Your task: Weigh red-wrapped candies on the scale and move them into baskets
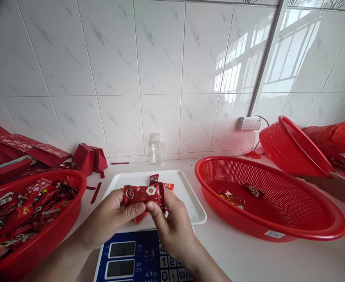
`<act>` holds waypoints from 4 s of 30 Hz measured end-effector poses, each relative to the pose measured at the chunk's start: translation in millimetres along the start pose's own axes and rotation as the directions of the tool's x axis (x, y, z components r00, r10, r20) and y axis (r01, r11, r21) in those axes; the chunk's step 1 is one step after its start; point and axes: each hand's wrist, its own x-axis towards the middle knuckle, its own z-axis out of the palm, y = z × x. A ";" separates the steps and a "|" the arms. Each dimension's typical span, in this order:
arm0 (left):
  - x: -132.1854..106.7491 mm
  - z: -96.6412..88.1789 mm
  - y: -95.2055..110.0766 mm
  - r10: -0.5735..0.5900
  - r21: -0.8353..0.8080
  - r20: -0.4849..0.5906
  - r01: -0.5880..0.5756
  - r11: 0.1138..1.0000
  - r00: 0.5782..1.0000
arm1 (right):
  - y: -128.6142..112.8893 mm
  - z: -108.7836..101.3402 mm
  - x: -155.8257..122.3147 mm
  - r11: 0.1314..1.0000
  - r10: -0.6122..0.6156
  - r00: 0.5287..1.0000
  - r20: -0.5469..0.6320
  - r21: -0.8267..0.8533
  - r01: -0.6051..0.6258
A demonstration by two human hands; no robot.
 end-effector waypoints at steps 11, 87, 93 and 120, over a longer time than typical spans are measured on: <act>2.6 2.5 -6.8 0.000 -0.039 -0.079 -0.003 0.999 0.997 | 0.5 -0.4 4.6 0.999 0.024 0.999 -0.043 -0.024 -0.025; -12.0 -37.3 38.2 0.456 0.128 -0.737 -0.558 0.820 0.500 | -5.5 -5.5 -0.5 0.985 0.101 0.994 -0.034 0.145 -0.095; -10.4 -5.4 21.0 -0.074 0.040 0.038 0.073 0.997 0.997 | -13.6 -3.9 2.5 0.999 0.040 0.987 0.157 -0.014 -0.039; -5.9 -3.3 6.1 -0.027 0.055 -0.123 0.034 0.998 0.992 | 15.7 0.1 -8.0 0.946 -0.149 0.981 -0.121 -0.305 0.106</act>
